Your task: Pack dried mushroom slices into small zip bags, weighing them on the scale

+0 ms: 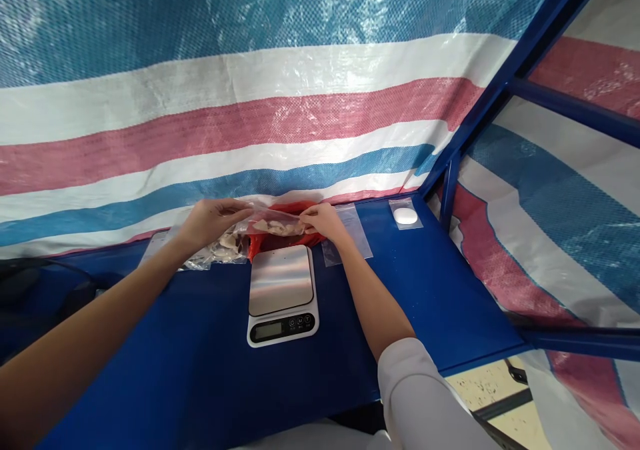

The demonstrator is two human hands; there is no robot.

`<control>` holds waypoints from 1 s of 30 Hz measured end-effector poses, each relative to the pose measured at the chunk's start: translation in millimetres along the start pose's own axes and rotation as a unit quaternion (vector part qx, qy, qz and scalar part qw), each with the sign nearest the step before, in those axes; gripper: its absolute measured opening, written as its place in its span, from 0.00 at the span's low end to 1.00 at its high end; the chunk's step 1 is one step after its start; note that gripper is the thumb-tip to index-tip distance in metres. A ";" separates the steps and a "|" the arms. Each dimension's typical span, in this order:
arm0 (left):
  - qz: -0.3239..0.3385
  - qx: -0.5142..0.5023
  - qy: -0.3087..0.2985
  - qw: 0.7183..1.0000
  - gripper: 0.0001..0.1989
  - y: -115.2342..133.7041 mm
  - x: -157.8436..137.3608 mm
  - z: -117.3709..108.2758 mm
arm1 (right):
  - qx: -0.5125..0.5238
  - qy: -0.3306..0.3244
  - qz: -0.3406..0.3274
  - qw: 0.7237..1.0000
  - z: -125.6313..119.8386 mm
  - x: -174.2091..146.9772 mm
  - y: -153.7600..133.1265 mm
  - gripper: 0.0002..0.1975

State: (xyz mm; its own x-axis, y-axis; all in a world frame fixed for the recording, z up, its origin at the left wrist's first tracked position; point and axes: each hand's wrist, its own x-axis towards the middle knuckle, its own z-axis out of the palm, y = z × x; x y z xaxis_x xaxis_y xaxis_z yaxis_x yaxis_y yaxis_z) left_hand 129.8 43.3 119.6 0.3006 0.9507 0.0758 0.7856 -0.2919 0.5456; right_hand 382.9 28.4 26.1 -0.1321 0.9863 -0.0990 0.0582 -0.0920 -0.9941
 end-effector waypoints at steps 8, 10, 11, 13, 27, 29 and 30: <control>0.001 0.031 0.035 0.999 0.21 -1.1 0.2 0.2 | 0.019 -0.007 -0.008 1.000 1.0 4.7 9.1 0.09; 0.008 0.035 0.046 0.998 0.20 3.5 1.1 -0.4 | 0.003 0.000 -0.013 1.000 2.1 6.1 10.3 0.08; 0.011 0.036 0.050 0.998 0.20 5.4 1.5 -0.3 | -0.003 0.004 -0.014 1.000 2.4 6.7 10.8 0.08; 0.014 0.030 0.055 0.998 0.20 7.5 1.7 0.7 | -0.011 0.011 -0.014 1.000 2.2 7.3 11.1 0.08; -0.013 0.056 0.032 0.998 0.19 -6.4 -0.1 2.6 | 0.038 -0.003 0.014 0.999 1.2 6.4 13.1 0.09; -0.004 0.064 0.046 0.997 0.18 -3.2 0.7 2.5 | 0.033 0.000 0.018 0.999 2.3 6.3 11.5 0.08; 0.004 0.065 0.054 0.996 0.18 -1.7 1.3 2.5 | 0.032 0.003 0.020 0.999 3.0 5.9 9.9 0.06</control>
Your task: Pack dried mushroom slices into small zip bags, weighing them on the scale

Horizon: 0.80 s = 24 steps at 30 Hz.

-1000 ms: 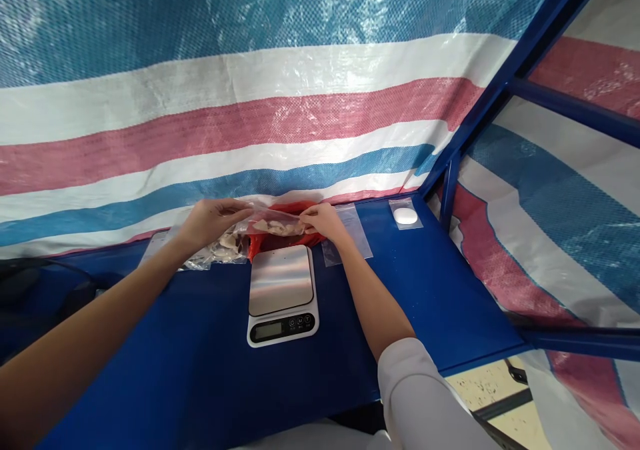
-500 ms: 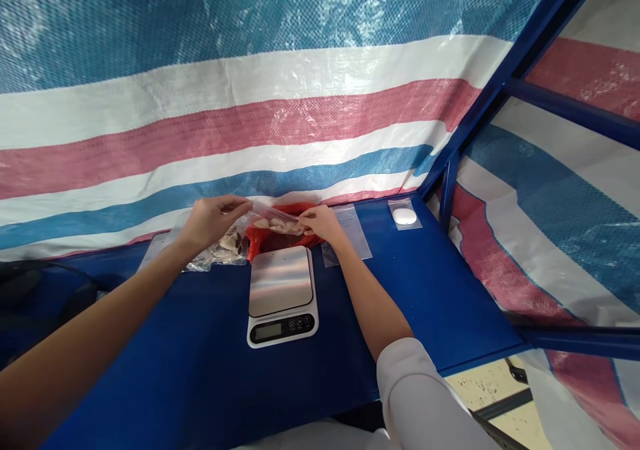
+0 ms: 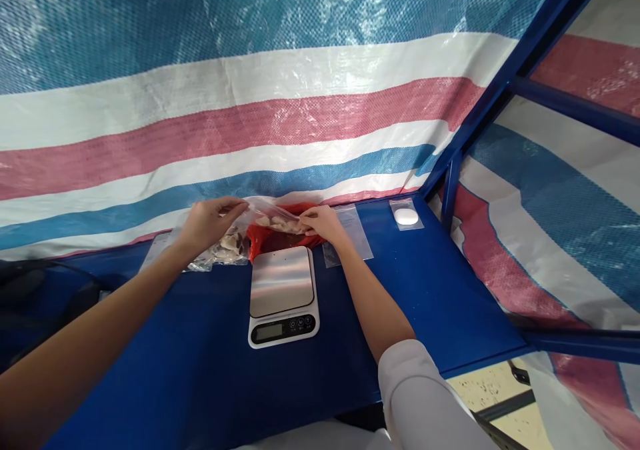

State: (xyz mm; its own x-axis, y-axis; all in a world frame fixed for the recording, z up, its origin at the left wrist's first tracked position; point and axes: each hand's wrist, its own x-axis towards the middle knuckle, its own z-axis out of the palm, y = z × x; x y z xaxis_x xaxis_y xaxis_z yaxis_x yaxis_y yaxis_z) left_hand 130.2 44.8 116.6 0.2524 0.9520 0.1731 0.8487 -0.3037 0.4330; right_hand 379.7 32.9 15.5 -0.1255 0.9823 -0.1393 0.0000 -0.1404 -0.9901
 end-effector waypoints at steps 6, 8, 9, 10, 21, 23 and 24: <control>0.055 -0.013 0.039 0.998 0.18 4.6 4.9 1.7 | 0.024 0.016 0.027 0.999 5.4 -6.2 -13.6 0.03; 0.069 -0.021 0.055 0.996 0.18 4.7 6.6 2.7 | 0.027 0.015 0.036 0.999 5.5 -8.2 -16.3 0.03; 0.075 -0.027 0.064 0.995 0.18 4.8 7.3 3.1 | 0.022 0.018 0.039 0.999 5.2 -9.0 -17.0 0.03; 0.079 -0.032 0.071 0.994 0.18 4.9 7.8 3.5 | 0.012 0.021 0.038 0.999 4.9 -9.5 -17.4 0.03; 0.080 -0.094 0.077 0.989 0.16 6.8 8.0 9.1 | 0.019 0.018 0.036 0.999 5.2 -8.7 -14.7 0.05; 0.068 -0.108 0.075 0.989 0.15 5.9 8.3 9.1 | 0.022 0.022 0.034 0.999 3.5 -9.2 -15.3 0.04; 0.059 -0.117 0.075 0.989 0.15 5.4 8.4 9.0 | 0.023 0.026 0.030 0.999 2.5 -9.6 -16.0 0.04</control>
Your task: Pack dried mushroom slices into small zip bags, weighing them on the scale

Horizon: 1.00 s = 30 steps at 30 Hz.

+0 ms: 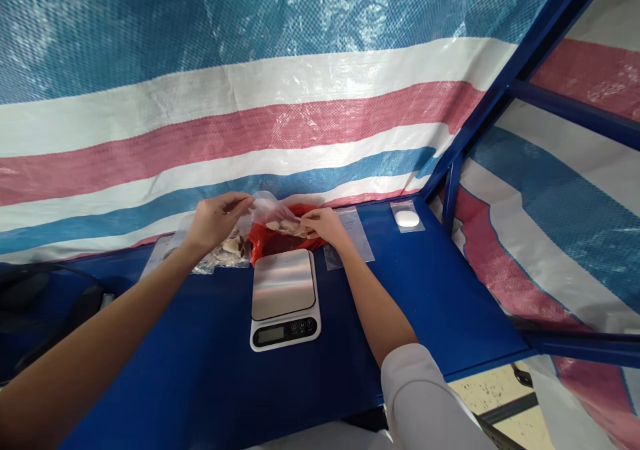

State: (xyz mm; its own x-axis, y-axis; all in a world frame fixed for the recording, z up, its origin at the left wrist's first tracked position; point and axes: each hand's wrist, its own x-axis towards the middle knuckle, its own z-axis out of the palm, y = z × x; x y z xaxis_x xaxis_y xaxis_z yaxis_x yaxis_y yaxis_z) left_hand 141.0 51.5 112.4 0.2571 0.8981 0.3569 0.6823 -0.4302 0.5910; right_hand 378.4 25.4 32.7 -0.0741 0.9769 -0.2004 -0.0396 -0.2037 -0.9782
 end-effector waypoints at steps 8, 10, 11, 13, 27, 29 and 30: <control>-0.058 -0.025 -0.006 0.998 0.16 -5.4 -2.5 0.9 | 0.026 -0.009 -0.013 1.000 -4.4 2.6 2.4 0.06; -0.068 -0.025 -0.012 0.997 0.16 -6.8 -4.0 2.0 | 0.024 -0.014 -0.015 1.000 -4.0 4.5 5.4 0.07; -0.071 -0.023 -0.011 0.997 0.17 -7.2 -4.6 2.5 | 0.024 -0.016 -0.014 0.999 -3.4 5.3 6.5 0.07; -0.070 -0.017 -0.009 0.997 0.18 -7.3 -4.9 3.5 | 0.022 -0.023 -0.018 0.999 -1.1 6.4 7.7 0.06; -0.023 0.026 -0.011 0.999 0.19 -8.4 3.8 -3.6 | -0.021 -0.001 -0.021 1.000 0.1 8.3 9.0 0.06; -0.025 0.020 -0.010 0.999 0.20 -9.9 2.3 -3.2 | 0.012 -0.008 -0.013 1.000 -1.1 6.2 6.7 0.07; -0.028 0.019 -0.008 0.999 0.19 -10.8 1.5 -3.1 | 0.023 -0.011 -0.015 1.000 -1.9 5.3 5.7 0.08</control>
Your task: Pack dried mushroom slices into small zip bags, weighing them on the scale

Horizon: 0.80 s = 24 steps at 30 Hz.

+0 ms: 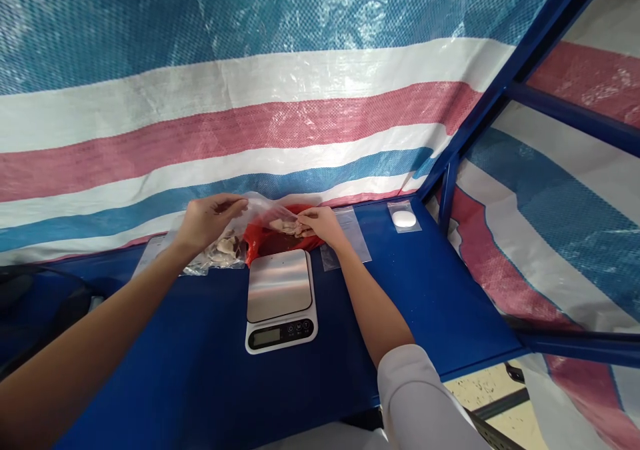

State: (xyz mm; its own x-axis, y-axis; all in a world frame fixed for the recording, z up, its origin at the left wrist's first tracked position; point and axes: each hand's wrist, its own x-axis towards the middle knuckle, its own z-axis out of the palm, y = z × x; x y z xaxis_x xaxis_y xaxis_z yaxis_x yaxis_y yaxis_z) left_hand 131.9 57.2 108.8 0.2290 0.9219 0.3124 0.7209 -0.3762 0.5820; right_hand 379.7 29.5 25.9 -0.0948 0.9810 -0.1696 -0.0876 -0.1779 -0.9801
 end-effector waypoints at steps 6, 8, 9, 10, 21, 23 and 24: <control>-0.022 -0.011 0.015 1.000 0.19 -2.2 -1.0 1.0 | -0.018 -0.005 -0.031 0.999 2.2 0.4 0.2 0.09; -0.016 -0.005 0.010 1.000 0.18 -0.8 -0.4 1.8 | -0.019 -0.016 -0.031 0.999 6.0 1.4 0.9 0.09; -0.012 -0.001 0.007 1.000 0.18 0.0 -0.1 2.0 | -0.015 -0.023 -0.029 0.999 7.8 1.7 1.3 0.09; -0.009 0.003 0.005 1.000 0.18 0.8 0.2 1.9 | -0.012 -0.027 -0.025 0.999 9.1 1.9 1.7 0.08; -0.013 0.003 0.007 1.000 0.16 5.1 2.2 -9.6 | 0.014 -0.007 -0.007 1.000 15.4 -3.0 -1.5 0.07; -0.013 0.001 0.006 1.000 0.15 4.5 2.5 -11.6 | 0.022 -0.005 -0.004 1.000 15.4 -3.5 -0.8 0.07; -0.015 0.001 0.006 1.000 0.15 3.8 2.6 -12.5 | 0.022 -0.002 -0.006 1.000 15.3 -3.5 -0.1 0.08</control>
State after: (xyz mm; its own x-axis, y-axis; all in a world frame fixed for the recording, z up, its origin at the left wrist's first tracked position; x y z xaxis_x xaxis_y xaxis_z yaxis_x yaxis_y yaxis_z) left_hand 127.1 57.0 121.2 0.1988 0.9319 0.3033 0.7292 -0.3474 0.5896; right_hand 364.9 24.9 28.2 -0.0982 0.9826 -0.1577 -0.1332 -0.1700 -0.9764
